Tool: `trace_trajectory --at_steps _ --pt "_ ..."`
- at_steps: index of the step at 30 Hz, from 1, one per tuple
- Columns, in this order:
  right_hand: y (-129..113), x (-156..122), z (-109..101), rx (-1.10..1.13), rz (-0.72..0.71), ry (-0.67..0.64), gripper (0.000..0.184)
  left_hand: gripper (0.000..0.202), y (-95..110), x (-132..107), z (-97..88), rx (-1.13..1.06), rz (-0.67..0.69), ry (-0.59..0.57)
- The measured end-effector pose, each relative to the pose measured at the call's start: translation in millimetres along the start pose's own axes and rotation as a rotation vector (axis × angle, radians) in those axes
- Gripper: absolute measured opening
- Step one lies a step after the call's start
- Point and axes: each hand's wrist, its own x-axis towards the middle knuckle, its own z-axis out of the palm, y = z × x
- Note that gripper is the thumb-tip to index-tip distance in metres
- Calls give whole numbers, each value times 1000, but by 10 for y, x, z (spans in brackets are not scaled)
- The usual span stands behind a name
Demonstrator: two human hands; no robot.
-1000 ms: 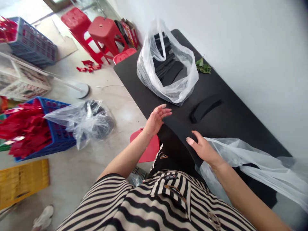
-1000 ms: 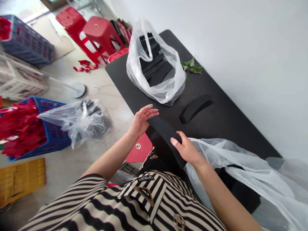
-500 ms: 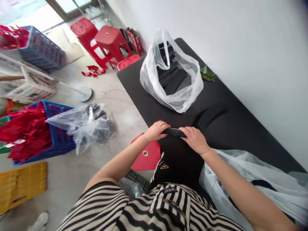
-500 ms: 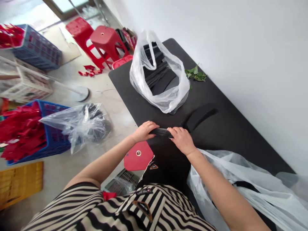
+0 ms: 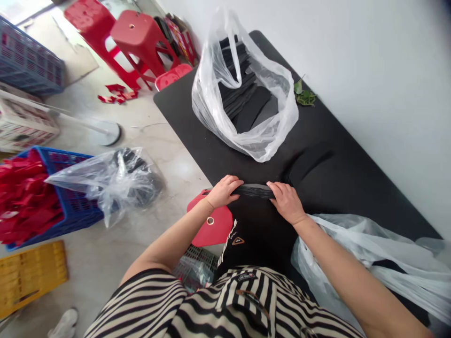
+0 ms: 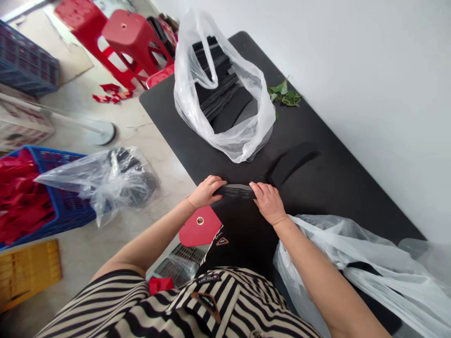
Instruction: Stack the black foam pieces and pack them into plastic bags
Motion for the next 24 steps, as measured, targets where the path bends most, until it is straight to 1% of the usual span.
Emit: trace_trajectory --at_steps 3,5,8,11,15,18,21,24 --pt "17 -19 23 37 -20 -35 54 51 -13 36 -35 11 29 -24" --pt "38 -28 15 41 -49 -70 54 50 -27 57 -72 32 62 -62" --pt "71 -38 13 59 -34 -58 54 47 -39 93 -125 61 90 -103" --pt "94 -41 52 103 -7 -20 50 48 -14 130 -132 66 74 -83" --pt "93 -34 91 66 -6 -24 48 59 28 147 -49 99 61 -69" --pt "60 -28 66 10 19 -15 57 56 31 144 4 153 65 -63" --pt "0 -10 25 -3 -9 20 67 56 48 152 -11 193 100 -43" --pt "-82 42 15 4 -50 54 67 57 96 182 -45 243 122 -30"
